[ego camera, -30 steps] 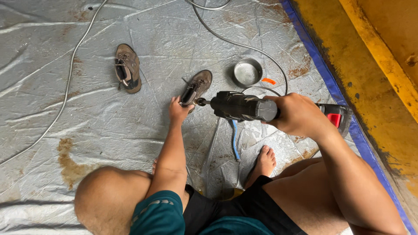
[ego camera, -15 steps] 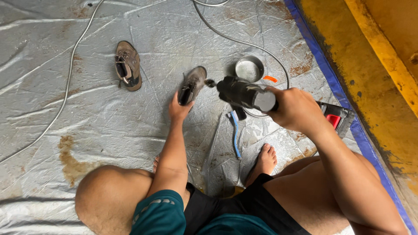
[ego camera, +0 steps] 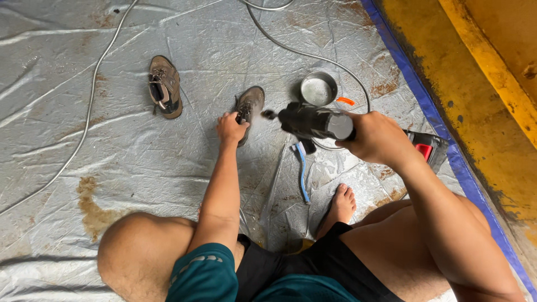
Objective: The person sits on a plastic sheet and cleans a brown hiking shoe using a handheld power tool with a rotating brush attachment. They scrub the shoe's upper and sole, then switch to a blue toothbrush to clean the laces and eyelets.
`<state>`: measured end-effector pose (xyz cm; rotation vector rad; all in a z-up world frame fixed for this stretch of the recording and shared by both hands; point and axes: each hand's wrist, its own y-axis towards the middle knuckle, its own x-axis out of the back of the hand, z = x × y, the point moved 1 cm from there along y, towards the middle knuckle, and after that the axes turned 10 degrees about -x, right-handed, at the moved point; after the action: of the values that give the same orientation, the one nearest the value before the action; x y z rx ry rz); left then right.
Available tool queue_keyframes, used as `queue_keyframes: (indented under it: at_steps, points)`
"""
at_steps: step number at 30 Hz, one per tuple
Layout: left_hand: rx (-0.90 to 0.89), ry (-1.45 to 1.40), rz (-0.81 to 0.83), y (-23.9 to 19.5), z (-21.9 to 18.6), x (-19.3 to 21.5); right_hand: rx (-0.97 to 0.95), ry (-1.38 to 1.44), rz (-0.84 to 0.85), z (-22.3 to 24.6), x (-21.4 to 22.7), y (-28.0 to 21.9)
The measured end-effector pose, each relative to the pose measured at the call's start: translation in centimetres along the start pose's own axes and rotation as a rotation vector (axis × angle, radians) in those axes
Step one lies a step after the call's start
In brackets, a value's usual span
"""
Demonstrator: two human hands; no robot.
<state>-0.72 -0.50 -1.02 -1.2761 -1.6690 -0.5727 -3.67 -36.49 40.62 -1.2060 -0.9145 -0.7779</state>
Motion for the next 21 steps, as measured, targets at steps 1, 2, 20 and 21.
queue_keyframes:
  at_steps: [1,2,20,21]
  points:
    - [-0.002,0.001,-0.001,0.1,0.6,-0.3,-0.001,0.002,-0.002,0.1,-0.1,0.1]
    - [-0.032,0.031,-0.007,0.5,0.6,-0.7,-0.002,-0.009,-0.025,0.0,0.0,0.3]
    - [0.298,-0.315,-0.061,2.7,0.6,-1.5,0.032,-0.004,0.069,-1.3,-0.1,0.6]
    - [0.267,-0.31,-0.036,3.8,1.9,-3.8,0.039,-0.016,0.07,-1.6,-0.4,0.9]
